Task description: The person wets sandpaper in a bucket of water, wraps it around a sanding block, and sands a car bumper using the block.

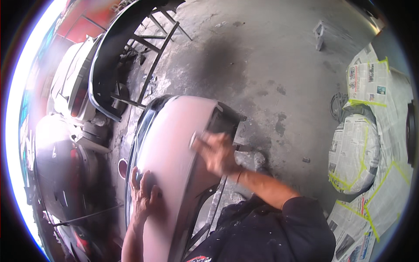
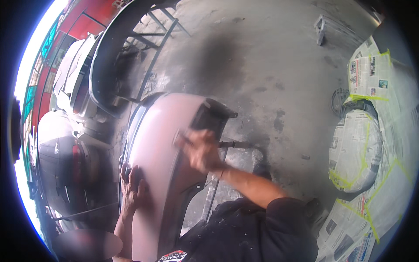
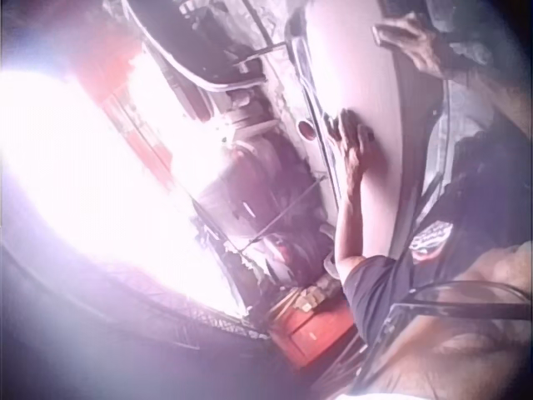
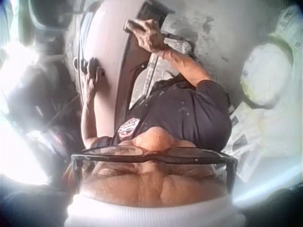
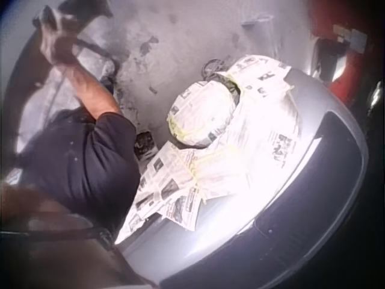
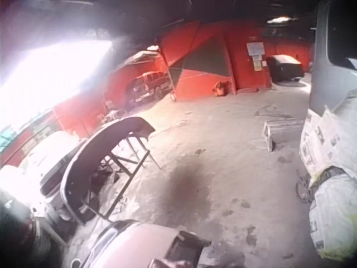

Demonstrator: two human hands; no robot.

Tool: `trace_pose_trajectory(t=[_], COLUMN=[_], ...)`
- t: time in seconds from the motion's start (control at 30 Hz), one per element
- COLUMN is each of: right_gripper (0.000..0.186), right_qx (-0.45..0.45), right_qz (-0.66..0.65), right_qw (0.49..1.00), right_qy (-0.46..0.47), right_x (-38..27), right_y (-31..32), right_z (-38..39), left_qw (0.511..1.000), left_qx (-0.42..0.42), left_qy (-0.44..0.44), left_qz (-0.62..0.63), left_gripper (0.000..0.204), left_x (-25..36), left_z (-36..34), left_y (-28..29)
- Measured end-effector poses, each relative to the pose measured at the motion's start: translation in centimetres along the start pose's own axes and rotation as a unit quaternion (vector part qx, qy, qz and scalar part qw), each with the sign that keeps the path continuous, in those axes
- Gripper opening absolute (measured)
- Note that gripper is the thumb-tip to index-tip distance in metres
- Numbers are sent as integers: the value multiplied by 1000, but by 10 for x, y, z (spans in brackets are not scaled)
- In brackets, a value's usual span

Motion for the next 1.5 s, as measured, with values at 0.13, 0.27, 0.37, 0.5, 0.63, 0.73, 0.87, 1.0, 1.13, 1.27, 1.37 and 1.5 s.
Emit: trace_pose_trajectory(t=[0.13, 0.27, 0.37, 0.5, 0.63, 0.73, 0.87, 1.0, 1.13, 1.27, 1.37, 1.5], right_gripper=[27, 28, 40, 34, 27, 32, 32, 32, 31, 35, 26, 31], right_qx=[-70, -33, -144, -104, -143, -119, -103, -110, -114, -101, -79, -182], right_qz=[45, -8, -15, 50, -60, 17, -16, -10, -28, -19, -6, -55], right_qw=[951, 994, 986, 992, 920, 992, 991, 948, 979, 993, 986, 926], right_qy=[-298, -103, 84, -53, -359, -50, 84, -299, -166, 53, -145, -325], right_x=[167, 82, -8, 101, 196, 104, 51, 201, 152, 50, 142, 218], right_y=[24, 24, 21, 28, 17, 12, 29, 16, 16, 23, 25, 14], right_z=[-61, -63, -30, -75, -82, -74, -72, -85, -92, -72, -92, -86], left_qw=[944, 998, 980, 997, 991, 998, 994, 994, 996, 997, 997, 995], left_qx=[-2, 3, -13, -8, -49, -21, -40, -55, -42, -26, -34, -55], left_qy=[-218, -8, -130, -44, -46, 5, 21, 34, 30, 32, 6, 32], left_qz=[-246, -59, -153, -66, -112, -61, -102, -85, -78, -66, -73, -75], left_gripper=[53, 55, 59, 58, 59, 59, 60, 60, 61, 60, 60, 62], left_x=[-13, -12, -21, -11, -18, -7, -9, -1, -2, -3, -1, 4], left_z=[-15, -3, -4, -5, -12, -8, 6, -14, -8, -8, -8, -26], left_y=[1, -6, -5, -2, -6, -4, 2, -1, 0, 4, 1, 0])
Point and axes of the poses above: each hand's wrist, its own z-axis away from the middle knuckle, its own y-axis out of the back of the hand, x = y × z, the point moved 1 cm from there along -z, towards the middle knuckle, and after that the axes turned 9 degrees about -x, right-handed, at the moved point
